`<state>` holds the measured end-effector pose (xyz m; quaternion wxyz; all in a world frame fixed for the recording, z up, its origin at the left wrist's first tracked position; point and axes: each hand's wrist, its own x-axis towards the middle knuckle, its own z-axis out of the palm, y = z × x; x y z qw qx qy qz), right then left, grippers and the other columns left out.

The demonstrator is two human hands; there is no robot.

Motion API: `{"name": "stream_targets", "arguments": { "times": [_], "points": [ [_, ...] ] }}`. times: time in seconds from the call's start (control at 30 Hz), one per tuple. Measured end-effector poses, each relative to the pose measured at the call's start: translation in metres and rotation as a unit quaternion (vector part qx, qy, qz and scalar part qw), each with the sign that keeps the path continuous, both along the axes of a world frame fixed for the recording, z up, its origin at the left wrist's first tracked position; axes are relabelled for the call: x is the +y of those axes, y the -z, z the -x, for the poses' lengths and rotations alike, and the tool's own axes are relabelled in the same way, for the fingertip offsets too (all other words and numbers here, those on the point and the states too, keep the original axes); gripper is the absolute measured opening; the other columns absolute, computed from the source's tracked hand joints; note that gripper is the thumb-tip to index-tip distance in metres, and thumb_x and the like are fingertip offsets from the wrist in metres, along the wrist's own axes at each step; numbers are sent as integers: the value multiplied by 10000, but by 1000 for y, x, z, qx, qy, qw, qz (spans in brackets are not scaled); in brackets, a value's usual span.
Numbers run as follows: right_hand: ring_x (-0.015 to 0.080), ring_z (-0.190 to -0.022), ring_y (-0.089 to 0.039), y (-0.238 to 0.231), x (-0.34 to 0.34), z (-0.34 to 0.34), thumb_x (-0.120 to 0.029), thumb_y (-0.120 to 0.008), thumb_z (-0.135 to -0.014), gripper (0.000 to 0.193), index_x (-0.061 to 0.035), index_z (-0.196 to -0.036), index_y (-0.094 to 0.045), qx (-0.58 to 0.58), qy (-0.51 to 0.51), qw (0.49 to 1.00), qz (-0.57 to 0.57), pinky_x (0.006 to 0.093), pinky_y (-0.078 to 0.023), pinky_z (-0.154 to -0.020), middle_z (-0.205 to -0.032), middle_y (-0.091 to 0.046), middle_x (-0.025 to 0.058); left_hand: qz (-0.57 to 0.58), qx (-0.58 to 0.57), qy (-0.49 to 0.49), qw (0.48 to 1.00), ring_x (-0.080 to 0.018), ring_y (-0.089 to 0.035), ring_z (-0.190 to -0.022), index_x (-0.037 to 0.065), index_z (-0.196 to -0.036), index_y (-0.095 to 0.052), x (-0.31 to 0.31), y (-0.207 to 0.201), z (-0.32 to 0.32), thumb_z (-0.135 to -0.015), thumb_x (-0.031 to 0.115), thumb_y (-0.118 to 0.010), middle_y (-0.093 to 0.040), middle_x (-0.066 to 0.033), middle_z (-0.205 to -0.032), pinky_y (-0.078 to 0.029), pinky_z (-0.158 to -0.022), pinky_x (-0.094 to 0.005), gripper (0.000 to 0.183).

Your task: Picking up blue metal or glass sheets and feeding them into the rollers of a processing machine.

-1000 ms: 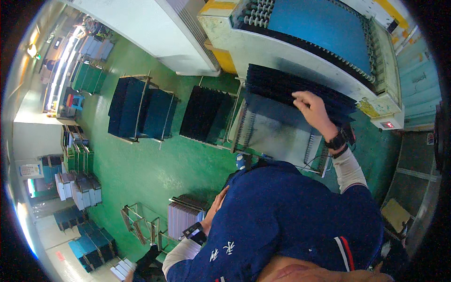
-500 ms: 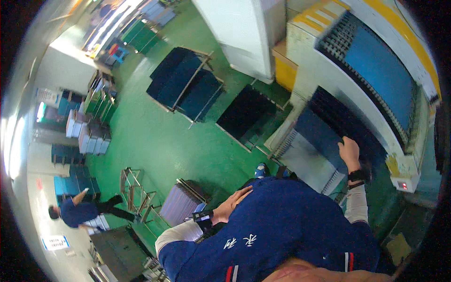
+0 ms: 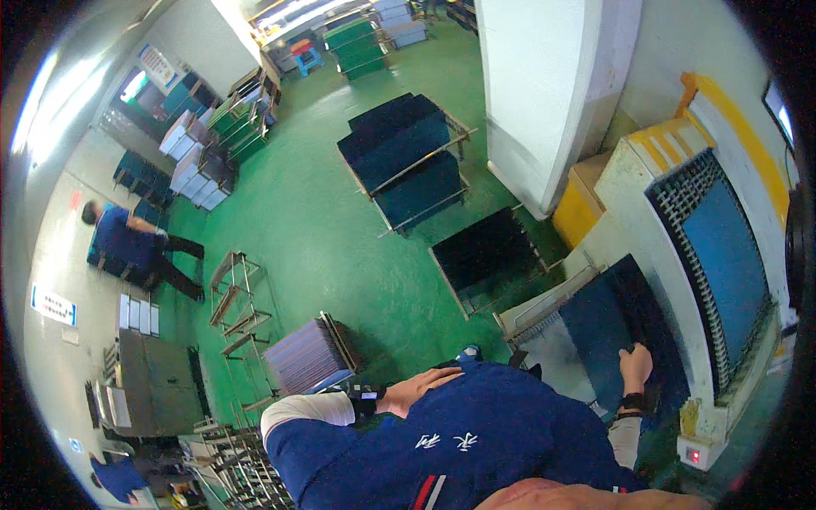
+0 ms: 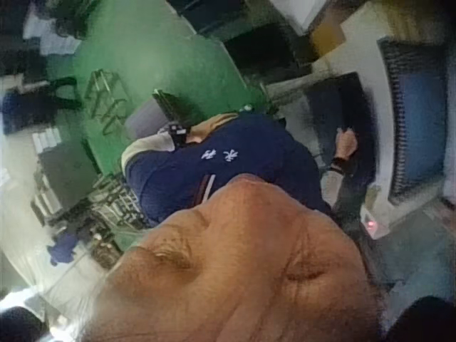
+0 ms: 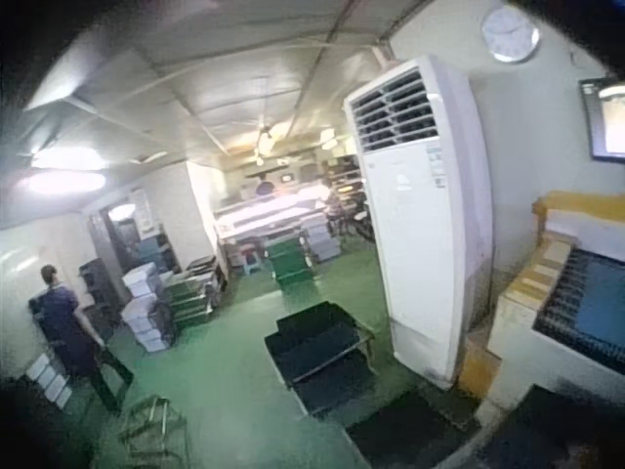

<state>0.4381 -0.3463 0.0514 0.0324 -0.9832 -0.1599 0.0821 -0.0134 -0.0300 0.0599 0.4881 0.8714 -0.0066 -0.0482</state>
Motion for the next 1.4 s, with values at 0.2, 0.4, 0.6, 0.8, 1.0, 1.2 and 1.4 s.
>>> {"name": "stream_targets", "arguments": {
  "times": [0.2,0.4,0.6,0.8,1.0,1.2,1.4],
  "points": [
    [362,-1042,-653,-5,7,1,-306,-791,-776,445,-25,-1103,-683,26,37,999,13,441,-516,-894,-1094,-695,181,32,-21,14,999,-388,-258,-1457,88,-1567,-172,11,-24,2,-852,401,-689,-199,-203,-1595,-244,-1191,-472,936],
    [392,-1007,-667,-2,9,6,-260,-783,-753,453,10,-1105,-689,-42,26,999,2,459,-528,-864,-1066,-701,220,27,-40,17,999,-386,-265,-1453,102,-1564,-188,14,-13,10,-844,417,-702,-211,-198,-1592,-253,-1189,-470,939],
    [379,-1071,-650,-12,14,8,-229,-791,-752,495,14,-1168,-676,22,65,997,23,449,-515,-908,-1140,-686,221,16,-27,13,999,-382,-278,-1446,92,-1558,-198,20,-9,16,-863,416,-686,-237,-205,-1576,-263,-1189,-469,908],
    [387,-1086,-635,-3,12,11,-283,-818,-730,525,16,-1136,-670,-36,64,997,6,472,-507,-909,-1145,-675,217,28,-32,29,999,-377,-273,-1450,82,-1557,-202,35,-6,21,-809,453,-718,-238,-204,-1576,-256,-1192,-464,982],
    [389,-1085,-645,-17,22,18,-236,-815,-741,539,40,-1178,-664,-24,65,998,10,448,-510,-928,-1167,-674,234,34,-32,50,998,-384,-274,-1448,73,-1555,-202,57,-3,25,-801,467,-711,-241,-208,-1573,-255,-1192,-469,991],
    [389,-1064,-636,3,12,7,-354,-812,-728,589,9,-1167,-663,-50,61,996,38,463,-503,-921,-1151,-672,214,26,-22,87,996,-387,-277,-1445,60,-1545,-222,82,-4,19,-830,455,-680,-243,-224,-1565,-256,-1192,-481,937],
    [387,-1104,-629,-37,43,28,-245,-807,-746,531,40,-1170,-664,1,94,995,33,445,-495,-940,-1177,-666,235,68,-1,90,994,-389,-267,-1450,66,-1558,-198,91,-4,20,-815,457,-687,-238,-224,-1569,-262,-1185,-481,971]
  ]
}}
